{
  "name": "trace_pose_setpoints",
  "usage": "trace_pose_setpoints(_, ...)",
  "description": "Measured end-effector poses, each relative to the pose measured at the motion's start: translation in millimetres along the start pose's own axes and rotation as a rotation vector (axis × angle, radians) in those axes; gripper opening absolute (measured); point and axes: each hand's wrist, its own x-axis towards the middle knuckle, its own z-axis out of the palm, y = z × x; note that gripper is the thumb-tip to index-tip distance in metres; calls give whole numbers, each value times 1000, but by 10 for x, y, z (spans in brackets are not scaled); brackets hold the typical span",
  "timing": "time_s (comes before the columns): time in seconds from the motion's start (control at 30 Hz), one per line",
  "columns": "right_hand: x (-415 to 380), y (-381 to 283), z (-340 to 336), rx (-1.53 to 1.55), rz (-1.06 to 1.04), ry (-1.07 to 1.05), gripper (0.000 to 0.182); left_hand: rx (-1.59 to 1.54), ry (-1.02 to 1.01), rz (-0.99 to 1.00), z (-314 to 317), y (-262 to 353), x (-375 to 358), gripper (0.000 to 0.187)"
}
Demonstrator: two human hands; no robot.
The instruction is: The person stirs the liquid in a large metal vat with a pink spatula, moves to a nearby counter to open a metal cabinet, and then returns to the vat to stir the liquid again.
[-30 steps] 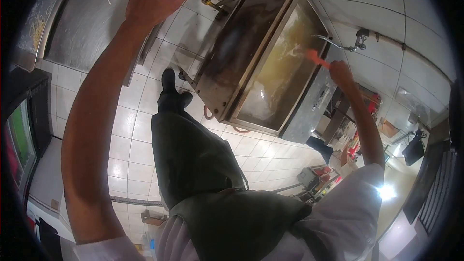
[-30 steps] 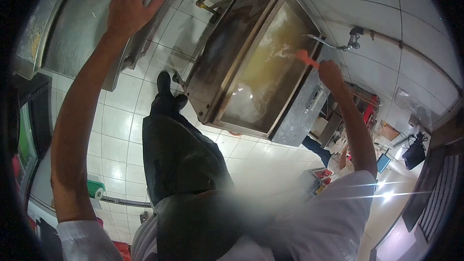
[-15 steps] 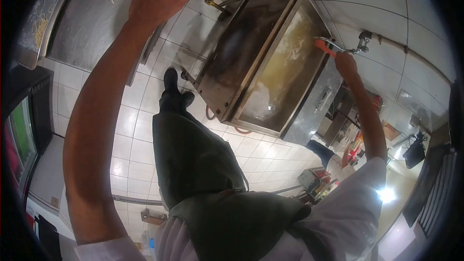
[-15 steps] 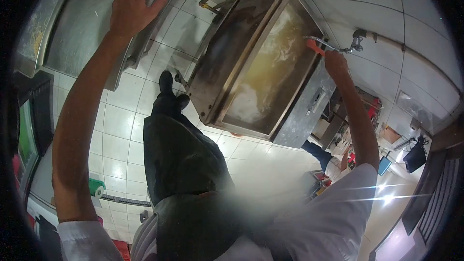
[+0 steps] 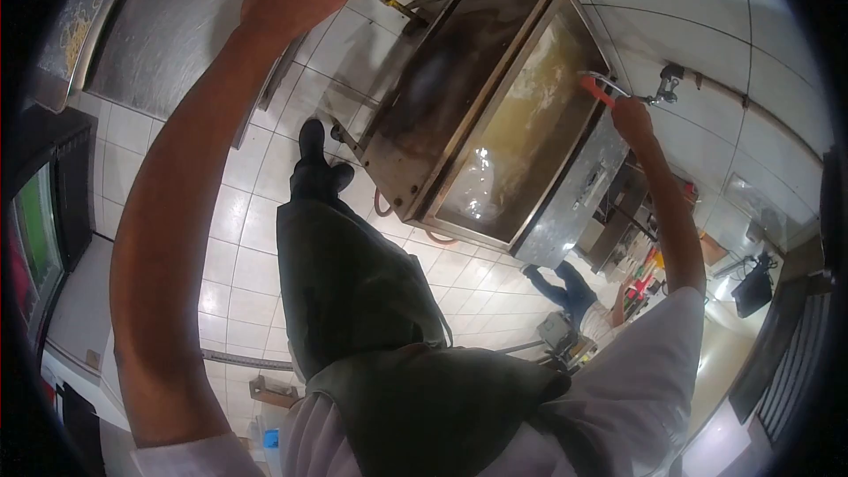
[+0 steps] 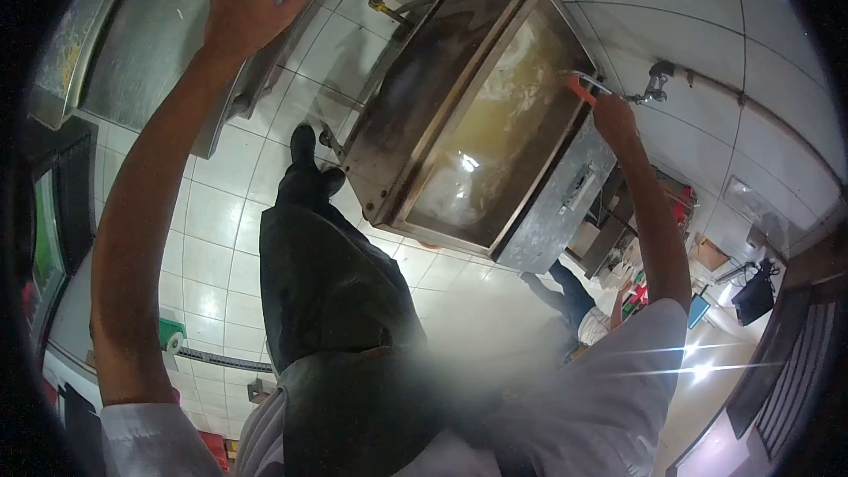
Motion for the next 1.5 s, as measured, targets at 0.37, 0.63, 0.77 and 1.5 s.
trace_pose_setpoints(0.37, -182, -122, -177, 158, 80, 32, 16, 52, -20, -32, -42, 60, -2, 47)
trace_pose_setpoints(0.63, -285, -181, -177, 195, 127, 11, 18, 41, 51, 43, 21, 4, -12, 49)
trace_pose_setpoints(0.77, -213, -86, -44, 219, 142, 26, 21, 34, 74, 66, 31, -17, -15, 48)
trace_pose_setpoints(1.5, -1121, -830, 4, 428, -137, -154, 26, 29, 33, -3, -10, 72, 5, 43)
